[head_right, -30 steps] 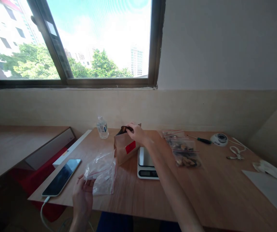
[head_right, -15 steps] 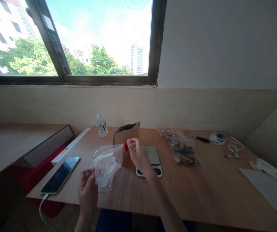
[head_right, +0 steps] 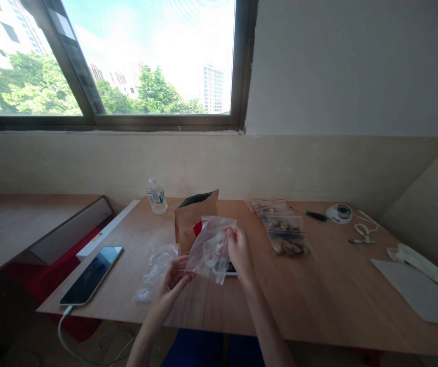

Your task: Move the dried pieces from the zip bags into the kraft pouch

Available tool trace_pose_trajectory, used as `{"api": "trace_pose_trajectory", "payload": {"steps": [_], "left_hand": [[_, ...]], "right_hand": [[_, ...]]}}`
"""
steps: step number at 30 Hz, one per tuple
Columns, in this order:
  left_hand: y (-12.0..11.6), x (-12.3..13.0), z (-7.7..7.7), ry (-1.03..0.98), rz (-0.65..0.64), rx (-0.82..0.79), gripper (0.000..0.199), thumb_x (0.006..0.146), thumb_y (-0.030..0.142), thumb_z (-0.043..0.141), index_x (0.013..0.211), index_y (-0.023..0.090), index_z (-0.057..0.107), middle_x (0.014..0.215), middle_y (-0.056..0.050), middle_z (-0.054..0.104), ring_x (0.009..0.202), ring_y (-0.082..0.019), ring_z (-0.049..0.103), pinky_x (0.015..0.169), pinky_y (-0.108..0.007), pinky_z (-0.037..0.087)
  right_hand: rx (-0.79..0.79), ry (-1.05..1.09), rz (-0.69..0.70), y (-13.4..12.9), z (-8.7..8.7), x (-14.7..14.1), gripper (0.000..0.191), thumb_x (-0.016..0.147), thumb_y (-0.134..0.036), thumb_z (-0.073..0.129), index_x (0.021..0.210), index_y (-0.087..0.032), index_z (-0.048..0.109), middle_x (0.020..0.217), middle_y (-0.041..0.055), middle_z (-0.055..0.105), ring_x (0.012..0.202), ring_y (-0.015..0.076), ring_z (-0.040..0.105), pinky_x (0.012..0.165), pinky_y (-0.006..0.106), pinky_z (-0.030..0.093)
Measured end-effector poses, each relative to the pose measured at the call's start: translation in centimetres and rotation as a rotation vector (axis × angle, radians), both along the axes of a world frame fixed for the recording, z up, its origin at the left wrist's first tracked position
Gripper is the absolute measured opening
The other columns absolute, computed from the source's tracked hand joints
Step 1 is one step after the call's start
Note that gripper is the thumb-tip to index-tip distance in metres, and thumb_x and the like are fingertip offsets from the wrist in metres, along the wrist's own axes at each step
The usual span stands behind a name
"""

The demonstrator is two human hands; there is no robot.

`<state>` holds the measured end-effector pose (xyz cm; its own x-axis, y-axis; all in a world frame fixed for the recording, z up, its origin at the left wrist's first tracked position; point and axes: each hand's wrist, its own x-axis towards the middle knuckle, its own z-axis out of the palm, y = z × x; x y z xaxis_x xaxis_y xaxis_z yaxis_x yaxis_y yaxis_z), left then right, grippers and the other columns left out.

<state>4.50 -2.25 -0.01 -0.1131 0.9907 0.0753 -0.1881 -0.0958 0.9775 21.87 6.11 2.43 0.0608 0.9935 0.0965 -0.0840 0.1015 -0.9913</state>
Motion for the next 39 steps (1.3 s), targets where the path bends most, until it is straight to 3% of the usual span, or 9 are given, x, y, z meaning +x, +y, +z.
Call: {"api": "trace_pose_trajectory", "payload": {"steps": [5,12,16,20,22,25,30,36,39], "left_hand": [[0.9,1.1,0.6,0.021,0.095,-0.047,0.028,0.073,0.038,0.061,0.095,0.020,0.066,0.103,-0.008,0.064,0.097,-0.023,0.057,0.078,-0.029,0.045],[3.7,2.3,0.3,0.071,0.280,-0.022,0.026,0.073,0.043,0.061,0.076,0.017,0.061,0.060,0.001,0.055,0.053,-0.012,0.049,0.052,-0.022,0.038],[4.0,1.1,0.4,0.181,0.257,0.070,0.026,0.072,0.043,0.061,0.076,0.017,0.061,0.058,0.002,0.054,0.052,-0.012,0.048,0.051,-0.021,0.036],[3.8,-2.1,0.2,0.314,0.203,0.071,0.025,0.072,0.043,0.061,0.077,0.019,0.064,0.055,0.002,0.053,0.052,-0.013,0.048,0.050,-0.021,0.035],[3.8,-4.5,-0.3,0.378,0.226,0.044,0.026,0.071,0.044,0.061,0.079,0.020,0.066,0.052,0.002,0.051,0.050,-0.013,0.047,0.050,-0.021,0.032],[4.8,-8.7,-1.2,0.511,0.271,0.018,0.025,0.070,0.044,0.060,0.076,0.020,0.066,0.049,0.003,0.050,0.051,-0.014,0.047,0.052,-0.022,0.032],[8.1,-13.4,-2.9,0.821,0.366,-0.026,0.025,0.076,0.042,0.051,0.084,0.021,0.063,0.057,0.001,0.054,0.058,-0.018,0.053,0.061,-0.027,0.039],[7.8,-13.1,-3.9,1.092,0.640,0.169,0.039,0.083,0.037,0.041,0.111,0.016,0.058,0.104,-0.016,0.054,0.106,-0.030,0.050,0.088,-0.045,0.038],[5.8,-11.5,-4.4,1.160,0.560,0.185,0.039,0.085,0.036,0.039,0.115,0.019,0.055,0.118,-0.016,0.051,0.111,-0.029,0.049,0.092,-0.046,0.038]], "right_hand": [[0.104,-0.219,0.036,-1.4,-1.9,-0.4,0.033,0.084,-0.053,0.041,0.087,-0.023,0.054,0.058,-0.0014,0.052,0.047,0.0158,0.049,0.047,0.028,0.039],[0.148,-0.310,0.169,-3.8,-3.4,-1.4,0.031,0.089,-0.045,0.037,0.091,-0.021,0.057,0.093,0.0057,0.064,0.088,0.0207,0.058,0.078,0.031,0.044],[0.125,-0.279,0.209,-4.8,-4.0,-2.1,0.032,0.089,-0.046,0.037,0.089,-0.021,0.057,0.085,0.0038,0.063,0.083,0.0198,0.059,0.076,0.030,0.045],[0.041,-0.283,0.307,-5.1,-5.0,-1.8,0.032,0.088,-0.049,0.039,0.095,-0.023,0.057,0.067,-0.0009,0.058,0.050,0.0137,0.052,0.051,0.026,0.044],[0.055,-0.352,0.231,-4.3,-5.8,0.0,0.032,0.088,-0.047,0.039,0.097,-0.023,0.058,0.070,0.0002,0.059,0.049,0.0142,0.053,0.049,0.026,0.043],[0.179,-0.517,-0.019,-1.7,-7.1,5.0,0.028,0.087,-0.040,0.040,0.093,-0.021,0.060,0.091,0.0075,0.064,0.083,0.0219,0.060,0.072,0.033,0.047],[0.287,-0.980,-0.343,4.7,-8.7,15.4,0.028,0.081,-0.020,0.035,0.091,-0.015,0.060,0.093,0.0141,0.062,0.089,0.0255,0.056,0.082,0.039,0.042],[0.183,-1.447,-0.376,8.8,-9.5,21.0,0.029,0.078,-0.012,0.041,0.099,-0.012,0.060,0.102,0.0166,0.059,0.096,0.0270,0.052,0.082,0.039,0.039],[0.190,-1.560,-0.376,9.0,-9.5,21.8,0.023,0.078,-0.016,0.046,0.096,-0.015,0.062,0.099,0.0140,0.058,0.091,0.0266,0.051,0.078,0.038,0.038]]}}
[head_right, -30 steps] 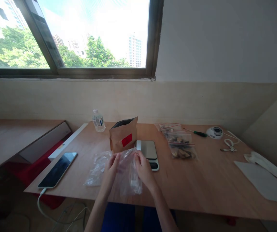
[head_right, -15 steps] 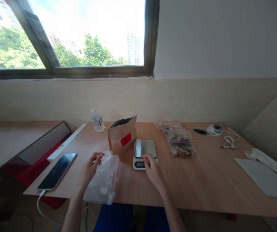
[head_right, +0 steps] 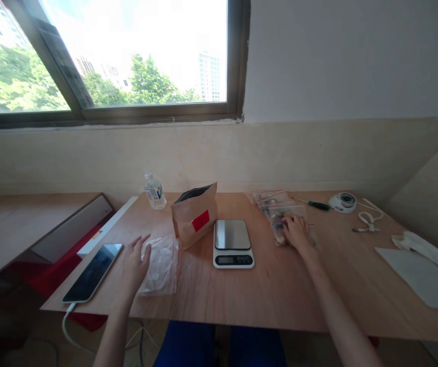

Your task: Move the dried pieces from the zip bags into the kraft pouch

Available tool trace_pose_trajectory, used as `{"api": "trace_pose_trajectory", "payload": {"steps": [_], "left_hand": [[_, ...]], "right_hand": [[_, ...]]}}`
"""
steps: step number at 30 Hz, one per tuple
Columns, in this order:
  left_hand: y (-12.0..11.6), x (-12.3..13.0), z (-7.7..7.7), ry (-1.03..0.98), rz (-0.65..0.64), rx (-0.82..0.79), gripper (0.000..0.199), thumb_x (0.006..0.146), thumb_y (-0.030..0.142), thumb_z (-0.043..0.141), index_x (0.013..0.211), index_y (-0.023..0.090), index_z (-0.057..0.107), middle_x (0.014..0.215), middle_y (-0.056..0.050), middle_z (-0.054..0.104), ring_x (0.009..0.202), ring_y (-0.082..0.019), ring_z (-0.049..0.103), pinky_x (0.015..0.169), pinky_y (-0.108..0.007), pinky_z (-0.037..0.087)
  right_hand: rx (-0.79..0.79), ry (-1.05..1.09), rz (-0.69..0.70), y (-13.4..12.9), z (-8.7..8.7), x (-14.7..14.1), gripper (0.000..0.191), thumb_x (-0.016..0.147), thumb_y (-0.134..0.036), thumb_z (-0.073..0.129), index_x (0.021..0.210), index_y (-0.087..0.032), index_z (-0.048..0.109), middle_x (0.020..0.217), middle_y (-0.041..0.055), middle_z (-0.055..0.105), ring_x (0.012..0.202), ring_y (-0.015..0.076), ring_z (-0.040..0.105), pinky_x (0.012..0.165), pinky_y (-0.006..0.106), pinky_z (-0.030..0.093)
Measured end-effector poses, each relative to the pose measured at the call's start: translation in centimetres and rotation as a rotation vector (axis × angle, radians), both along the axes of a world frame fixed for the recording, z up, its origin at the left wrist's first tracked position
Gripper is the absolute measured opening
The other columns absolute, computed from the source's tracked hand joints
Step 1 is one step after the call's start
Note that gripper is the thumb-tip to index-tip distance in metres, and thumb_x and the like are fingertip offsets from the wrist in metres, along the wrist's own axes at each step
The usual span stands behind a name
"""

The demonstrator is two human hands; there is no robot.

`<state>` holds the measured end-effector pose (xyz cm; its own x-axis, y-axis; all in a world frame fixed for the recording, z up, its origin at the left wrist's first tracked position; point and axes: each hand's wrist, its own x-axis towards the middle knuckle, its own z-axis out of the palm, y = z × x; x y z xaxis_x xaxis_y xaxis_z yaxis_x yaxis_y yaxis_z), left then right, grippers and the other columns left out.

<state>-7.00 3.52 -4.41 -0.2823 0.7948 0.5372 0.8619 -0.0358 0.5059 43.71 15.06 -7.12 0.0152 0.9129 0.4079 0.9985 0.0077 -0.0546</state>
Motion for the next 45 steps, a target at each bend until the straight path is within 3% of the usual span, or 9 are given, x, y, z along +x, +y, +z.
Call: {"api": "trace_pose_trajectory", "payload": {"steps": [7,13,17,20,24,26,30,37,45], "left_hand": [[-1.9,4.2,-3.0,0.277,-0.082,-0.545,0.052,0.087,0.043,0.035,0.136,0.025,0.038,0.147,-0.006,0.028,0.135,-0.034,0.018,0.105,-0.053,0.017],[-1.3,4.9,-2.9,0.428,-0.135,-0.631,0.058,0.088,0.046,0.029,0.141,0.024,0.025,0.150,-0.007,0.019,0.136,-0.033,0.012,0.106,-0.054,0.011],[-1.4,4.8,-1.6,0.316,-0.121,-0.630,0.053,0.086,0.040,0.038,0.136,0.022,0.036,0.146,-0.010,0.029,0.135,-0.034,0.018,0.105,-0.056,0.013],[-2.6,6.7,0.5,0.151,-0.062,-0.429,0.041,0.084,0.031,0.041,0.120,0.014,0.053,0.133,-0.017,0.046,0.129,-0.034,0.032,0.104,-0.053,0.018],[-4.7,12.6,4.6,-0.438,-0.514,-0.378,0.034,0.088,0.041,0.035,0.090,0.018,0.060,0.090,-0.009,0.065,0.087,-0.022,0.061,0.077,-0.034,0.046],[-5.4,15.8,6.2,-0.661,-0.643,-0.380,0.038,0.088,0.044,0.033,0.079,0.017,0.058,0.072,-0.005,0.063,0.069,-0.017,0.060,0.063,-0.026,0.045],[-5.6,19.0,7.2,-0.763,-0.519,-0.274,0.036,0.087,0.044,0.037,0.075,0.016,0.057,0.068,-0.003,0.061,0.064,-0.015,0.057,0.058,-0.023,0.040],[-4.5,16.9,4.5,-0.811,-0.321,-0.302,0.040,0.082,0.053,0.039,0.071,0.017,0.054,0.063,-0.002,0.057,0.063,-0.016,0.055,0.058,-0.025,0.039],[-4.7,15.6,2.5,-0.761,-0.341,-0.289,0.033,0.082,0.049,0.042,0.069,0.019,0.050,0.065,-0.002,0.056,0.064,-0.017,0.055,0.060,-0.027,0.041]], "right_hand": [[-0.017,-0.035,0.015,-0.5,1.4,1.2,0.015,0.078,-0.024,0.049,0.080,-0.018,0.063,0.087,0.0112,0.061,0.086,0.0268,0.054,0.074,0.037,0.037],[-0.019,0.223,0.025,-2.8,4.2,0.2,0.020,0.082,-0.027,0.042,0.087,-0.018,0.059,0.077,0.0091,0.067,0.068,0.0227,0.061,0.062,0.031,0.039],[0.009,0.470,0.087,-5.9,7.3,-2.8,0.023,0.079,-0.033,0.045,0.086,-0.018,0.060,0.081,0.0106,0.069,0.070,0.0236,0.064,0.058,0.029,0.042],[-0.015,0.690,0.108,-8.5,9.6,-6.8,0.023,0.076,-0.038,0.050,0.082,-0.018,0.061,0.078,0.0086,0.070,0.069,0.0225,0.065,0.057,0.028,0.044],[-0.099,0.898,0.214,-11.3,11.3,-13.2,0.020,0.075,-0.038,0.055,0.080,-0.019,0.060,0.076,0.0053,0.068,0.068,0.0188,0.063,0.060,0.026,0.045],[-0.161,0.969,0.275,-12.3,11.5,-16.2,0.018,0.074,-0.037,0.058,0.076,-0.019,0.060,0.070,0.0033,0.066,0.064,0.0168,0.061,0.059,0.026,0.045],[-0.365,1.233,0.396,-13.4,10.9,-20.5,0.014,0.071,-0.031,0.062,0.074,-0.018,0.060,0.067,0.0010,0.063,0.062,0.0144,0.058,0.057,0.024,0.045],[-0.523,1.746,0.465,-14.4,8.0,-23.9,0.031,0.072,-0.045,0.063,0.084,-0.017,0.066,0.076,0.0038,0.064,0.072,0.0159,0.058,0.064,0.026,0.045],[-0.590,1.801,0.483,-15.4,5.9,-24.6,0.029,0.070,-0.038,0.068,0.091,-0.018,0.063,0.082,0.0020,0.063,0.072,0.0126,0.056,0.063,0.023,0.044]]}}
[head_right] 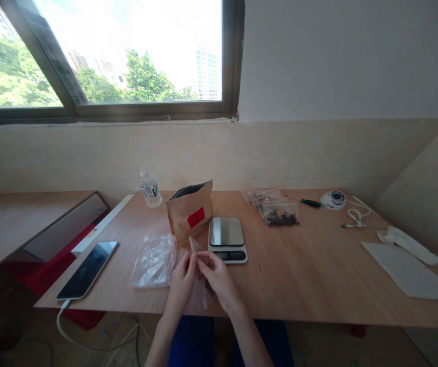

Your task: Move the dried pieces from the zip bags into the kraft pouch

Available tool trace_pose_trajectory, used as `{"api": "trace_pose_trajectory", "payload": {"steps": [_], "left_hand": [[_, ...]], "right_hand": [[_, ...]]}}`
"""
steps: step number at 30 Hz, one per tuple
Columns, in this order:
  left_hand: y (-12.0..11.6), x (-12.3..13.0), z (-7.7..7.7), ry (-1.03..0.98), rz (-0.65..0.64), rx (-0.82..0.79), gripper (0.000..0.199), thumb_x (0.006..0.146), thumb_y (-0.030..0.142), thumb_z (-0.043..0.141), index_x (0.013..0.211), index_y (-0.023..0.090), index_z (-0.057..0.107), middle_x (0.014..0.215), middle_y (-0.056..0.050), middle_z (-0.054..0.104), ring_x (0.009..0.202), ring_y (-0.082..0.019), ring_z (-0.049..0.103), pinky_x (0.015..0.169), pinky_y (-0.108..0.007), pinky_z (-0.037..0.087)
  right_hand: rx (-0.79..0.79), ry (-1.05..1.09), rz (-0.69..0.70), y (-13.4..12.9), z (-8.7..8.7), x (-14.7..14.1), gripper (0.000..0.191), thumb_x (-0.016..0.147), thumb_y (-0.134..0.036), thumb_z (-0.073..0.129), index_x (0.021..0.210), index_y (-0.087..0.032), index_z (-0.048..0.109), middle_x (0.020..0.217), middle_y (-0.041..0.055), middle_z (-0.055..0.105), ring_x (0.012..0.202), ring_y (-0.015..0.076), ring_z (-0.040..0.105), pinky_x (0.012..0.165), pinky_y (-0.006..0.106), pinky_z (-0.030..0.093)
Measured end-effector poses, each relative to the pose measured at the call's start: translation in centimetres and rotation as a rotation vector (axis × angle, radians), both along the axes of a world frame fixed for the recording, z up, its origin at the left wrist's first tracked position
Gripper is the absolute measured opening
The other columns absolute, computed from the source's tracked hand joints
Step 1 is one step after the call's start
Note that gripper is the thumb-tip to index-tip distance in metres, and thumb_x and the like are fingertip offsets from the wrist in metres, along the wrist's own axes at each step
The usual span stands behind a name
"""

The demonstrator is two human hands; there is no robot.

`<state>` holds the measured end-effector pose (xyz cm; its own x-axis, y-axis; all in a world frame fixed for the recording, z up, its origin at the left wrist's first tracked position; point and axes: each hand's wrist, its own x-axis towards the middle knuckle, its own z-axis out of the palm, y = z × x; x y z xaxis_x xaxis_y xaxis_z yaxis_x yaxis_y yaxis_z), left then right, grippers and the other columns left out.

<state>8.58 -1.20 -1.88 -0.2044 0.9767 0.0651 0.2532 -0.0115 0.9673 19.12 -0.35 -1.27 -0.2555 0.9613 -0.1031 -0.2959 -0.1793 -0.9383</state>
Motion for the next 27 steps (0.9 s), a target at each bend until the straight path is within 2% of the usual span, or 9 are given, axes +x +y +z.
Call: {"api": "trace_pose_trajectory", "payload": {"steps": [3,9,15,22,25,27], "left_hand": [[0.0,-0.4,-0.2,-0.003,-0.044,0.004,0.031,0.083,0.045,0.040,0.070,0.019,0.050,0.065,-0.001,0.055,0.065,-0.017,0.054,0.063,-0.026,0.042],[0.1,-1.2,-0.1,-0.064,-0.101,0.022,0.029,0.082,0.044,0.045,0.075,0.018,0.057,0.070,-0.001,0.057,0.072,-0.017,0.055,0.065,-0.027,0.044],[0.3,-1.2,-0.9,-0.104,-0.139,0.009,0.032,0.080,0.047,0.048,0.074,0.017,0.055,0.068,0.000,0.055,0.069,-0.015,0.053,0.065,-0.025,0.043],[0.3,-1.3,-1.3,-0.242,-0.273,-0.062,0.031,0.079,0.046,0.050,0.070,0.016,0.049,0.065,0.002,0.049,0.065,-0.013,0.051,0.062,-0.024,0.042],[0.1,-1.1,-0.8,-0.221,-0.243,-0.034,0.027,0.079,0.040,0.049,0.066,0.016,0.047,0.060,0.003,0.047,0.060,-0.012,0.048,0.058,-0.023,0.039],[0.0,-0.9,-0.2,-0.169,-0.210,-0.010,0.024,0.078,0.036,0.049,0.064,0.016,0.047,0.058,0.003,0.046,0.057,-0.011,0.046,0.054,-0.022,0.037]], "right_hand": [[0.022,-0.058,-0.027,-0.2,-0.1,0.3,0.030,0.069,-0.038,0.069,0.090,-0.018,0.060,0.080,0.0016,0.062,0.073,0.0138,0.057,0.063,0.024,0.045],[0.128,-0.198,-0.035,-0.4,0.2,0.6,0.029,0.069,-0.035,0.069,0.091,-0.019,0.058,0.082,0.0018,0.060,0.077,0.0153,0.058,0.074,0.029,0.048],[0.132,-0.241,-0.042,-0.5,0.3,1.1,0.031,0.069,-0.039,0.069,0.089,-0.018,0.059,0.081,0.0030,0.062,0.077,0.0166,0.060,0.075,0.031,0.050],[0.108,-0.279,-0.037,-0.5,0.4,1.4,0.030,0.071,-0.044,0.065,0.080,-0.016,0.061,0.075,0.0039,0.065,0.068,0.0166,0.061,0.063,0.028,0.049],[0.172,-0.369,-0.064,-0.7,0.6,1.2,0.023,0.074,-0.039,0.061,0.074,-0.016,0.059,0.068,0.0037,0.064,0.063,0.0164,0.061,0.061,0.028,0.048],[0.224,-0.462,-0.139,-0.6,1.0,1.5,0.018,0.074,-0.035,0.060,0.070,-0.017,0.058,0.067,0.0040,0.064,0.062,0.0170,0.061,0.060,0.028,0.048]]}}
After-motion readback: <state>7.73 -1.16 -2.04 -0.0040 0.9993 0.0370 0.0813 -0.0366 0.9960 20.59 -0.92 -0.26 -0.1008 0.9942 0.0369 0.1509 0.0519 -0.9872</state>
